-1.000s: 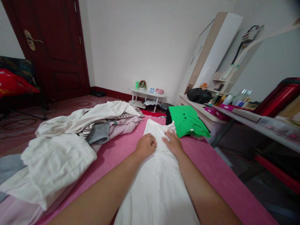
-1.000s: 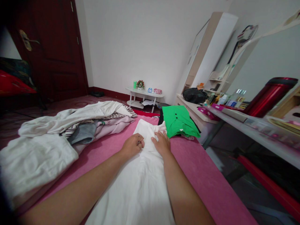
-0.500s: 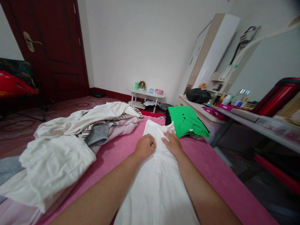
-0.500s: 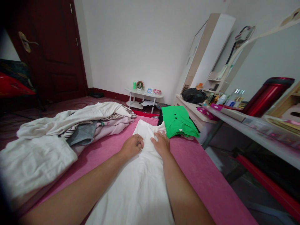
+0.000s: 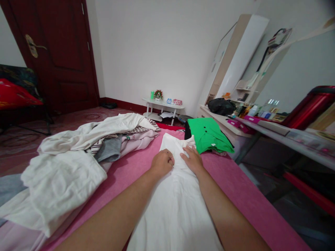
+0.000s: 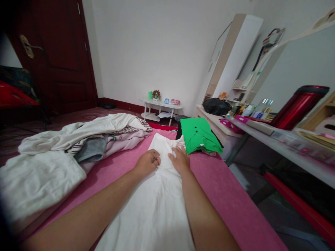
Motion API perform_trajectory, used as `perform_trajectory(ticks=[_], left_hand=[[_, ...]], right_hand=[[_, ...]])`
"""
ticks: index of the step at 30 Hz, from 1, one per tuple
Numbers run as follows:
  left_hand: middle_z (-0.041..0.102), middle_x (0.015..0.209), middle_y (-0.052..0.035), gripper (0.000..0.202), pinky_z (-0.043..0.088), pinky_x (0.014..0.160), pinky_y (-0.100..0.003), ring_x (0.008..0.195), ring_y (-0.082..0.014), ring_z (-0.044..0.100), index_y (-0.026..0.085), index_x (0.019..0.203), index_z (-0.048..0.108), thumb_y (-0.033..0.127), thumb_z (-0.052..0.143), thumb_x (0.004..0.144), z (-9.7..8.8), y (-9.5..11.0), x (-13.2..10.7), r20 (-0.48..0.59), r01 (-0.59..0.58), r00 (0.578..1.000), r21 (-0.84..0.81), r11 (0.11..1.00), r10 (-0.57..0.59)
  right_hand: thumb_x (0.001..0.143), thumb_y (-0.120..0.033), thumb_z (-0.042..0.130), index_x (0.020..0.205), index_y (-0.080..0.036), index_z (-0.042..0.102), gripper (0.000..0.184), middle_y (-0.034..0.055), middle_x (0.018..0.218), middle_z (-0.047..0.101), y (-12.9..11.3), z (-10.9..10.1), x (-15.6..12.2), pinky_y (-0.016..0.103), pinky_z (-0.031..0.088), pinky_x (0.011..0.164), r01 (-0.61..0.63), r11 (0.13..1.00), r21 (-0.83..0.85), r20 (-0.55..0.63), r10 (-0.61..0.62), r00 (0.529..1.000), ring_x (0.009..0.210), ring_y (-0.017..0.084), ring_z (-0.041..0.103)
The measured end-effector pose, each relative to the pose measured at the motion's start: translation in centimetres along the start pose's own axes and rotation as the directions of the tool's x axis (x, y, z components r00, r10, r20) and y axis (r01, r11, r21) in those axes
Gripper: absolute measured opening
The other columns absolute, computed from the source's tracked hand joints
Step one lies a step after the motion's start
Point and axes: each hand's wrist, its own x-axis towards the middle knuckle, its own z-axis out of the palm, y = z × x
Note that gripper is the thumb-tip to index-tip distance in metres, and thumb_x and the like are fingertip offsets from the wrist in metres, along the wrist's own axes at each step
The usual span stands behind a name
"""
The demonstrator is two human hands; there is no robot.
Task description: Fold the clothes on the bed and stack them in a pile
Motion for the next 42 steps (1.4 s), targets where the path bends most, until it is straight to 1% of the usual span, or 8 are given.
perform_trajectory(ticks=[5,10,14,17,24,34,42], left_hand=[[0.065,0.088,-0.0020,0.023,0.043,0.067,-0.024,0.075,-0.0145,0.058,0.019,0.066,0.068,0.006,0.048,0.064,-0.07,0.02,-0.03,-0.002,0.002,1.000,0.007,1.000,-0.002],[0.065,0.088,-0.0021,0.023,0.043,0.067,-0.024,0.078,-0.0151,0.058,0.019,0.066,0.067,0.006,0.048,0.064,-0.11,0.10,-0.08,-0.004,0.002,1.000,0.005,1.000,-0.002],[0.065,0.088,-0.0023,0.023,0.043,0.067,-0.024,0.077,-0.0150,0.058,0.018,0.066,0.067,0.006,0.048,0.064,-0.17,0.19,-0.07,0.008,0.011,1.000,0.010,1.000,-0.011],[0.065,0.089,-0.0024,0.023,0.043,0.068,-0.024,0.078,-0.0152,0.058,0.018,0.067,0.067,0.006,0.048,0.064,-0.15,0.20,-0.07,0.002,0.009,1.000,0.012,1.000,-0.009],[0.064,0.088,-0.0026,0.023,0.044,0.075,-0.024,0.082,-0.0159,0.058,0.019,0.067,0.068,0.006,0.049,0.065,0.00,-0.09,-0.01,0.012,-0.007,1.000,0.012,1.000,0.007],[0.064,0.091,-0.0028,0.022,0.044,0.076,-0.025,0.085,-0.0165,0.058,0.019,0.067,0.068,0.006,0.050,0.065,-0.12,0.07,0.06,0.025,0.027,0.999,0.008,1.000,-0.027],[0.065,0.092,-0.0027,0.023,0.045,0.076,-0.025,0.086,-0.0163,0.059,0.019,0.066,0.068,0.005,0.050,0.065,-0.12,0.09,0.07,0.023,0.022,0.999,0.013,1.000,-0.022]], right_hand=[[0.089,-0.041,0.049,0.129,-0.020,0.056,0.045,0.0047,0.145,0.043,0.03,0.00,-0.03,0.044,0.027,0.110,-0.001,1.000,-0.005,-0.004,0.001,1.000,0.139,0.028,0.026],[0.089,-0.042,0.048,0.129,-0.020,0.055,0.046,0.0053,0.145,0.043,0.13,0.09,0.06,0.045,0.028,0.110,0.006,1.000,-0.003,-0.005,-0.006,1.000,0.139,0.028,0.026],[0.089,-0.042,0.048,0.129,-0.021,0.056,0.046,0.0051,0.145,0.044,0.11,0.05,0.10,0.045,0.028,0.109,0.001,1.000,0.002,0.002,-0.001,1.000,0.139,0.028,0.026],[0.089,-0.042,0.048,0.129,-0.022,0.055,0.045,0.0044,0.145,0.043,0.11,0.06,0.13,0.045,0.027,0.109,-0.003,1.000,-0.002,0.007,0.003,1.000,0.139,0.027,0.026],[0.089,-0.042,0.049,0.129,-0.021,0.055,0.045,0.0051,0.145,0.043,-0.03,0.01,0.05,0.044,0.027,0.110,-0.002,1.000,0.009,-0.002,0.003,1.000,0.139,0.027,0.026],[0.089,-0.042,0.048,0.128,-0.021,0.056,0.045,0.0044,0.145,0.043,-0.09,-0.06,-0.04,0.045,0.026,0.110,-0.010,1.000,0.007,-0.002,0.010,1.000,0.139,0.028,0.027],[0.089,-0.042,0.048,0.127,-0.022,0.056,0.044,0.0048,0.144,0.045,-0.21,-0.13,-0.04,0.044,0.027,0.110,-0.011,1.000,0.003,-0.005,0.011,1.000,0.138,0.028,0.027]])
